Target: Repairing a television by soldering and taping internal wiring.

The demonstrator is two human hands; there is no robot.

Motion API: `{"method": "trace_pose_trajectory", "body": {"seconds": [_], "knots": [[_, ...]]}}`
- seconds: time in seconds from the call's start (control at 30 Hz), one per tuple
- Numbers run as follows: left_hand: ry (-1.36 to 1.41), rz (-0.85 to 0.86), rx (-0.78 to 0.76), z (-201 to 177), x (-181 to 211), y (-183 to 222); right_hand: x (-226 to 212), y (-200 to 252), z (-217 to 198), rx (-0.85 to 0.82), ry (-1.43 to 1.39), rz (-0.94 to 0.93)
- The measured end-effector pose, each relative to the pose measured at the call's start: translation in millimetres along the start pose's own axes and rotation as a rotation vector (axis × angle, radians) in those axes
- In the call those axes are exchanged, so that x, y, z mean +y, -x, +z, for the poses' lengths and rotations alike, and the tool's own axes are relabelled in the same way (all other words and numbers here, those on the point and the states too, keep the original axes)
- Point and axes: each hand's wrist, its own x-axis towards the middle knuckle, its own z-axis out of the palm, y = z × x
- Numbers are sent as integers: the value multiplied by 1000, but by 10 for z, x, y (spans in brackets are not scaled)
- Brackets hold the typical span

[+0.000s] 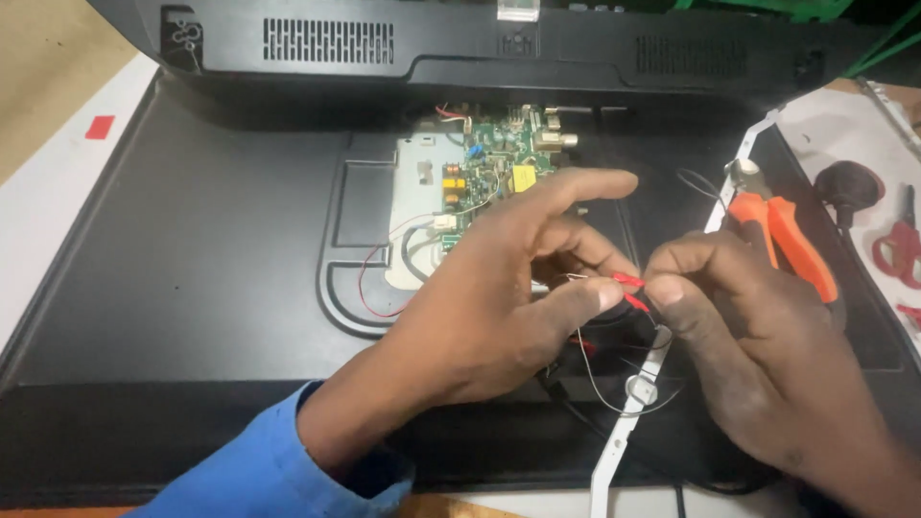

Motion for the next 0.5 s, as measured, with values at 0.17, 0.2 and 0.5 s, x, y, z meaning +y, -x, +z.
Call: {"method": "trace_pose_trajectory", "body": {"seconds": [0.17,0.2,0.5], "knots": [[37,30,13,20,-34,8,30,42,57,33,7,85],[37,30,14,14,-33,12,49,44,72,33,7,85],[-19,-42,32,-13,10,-8,30,-6,89,33,-166,-45]]}}
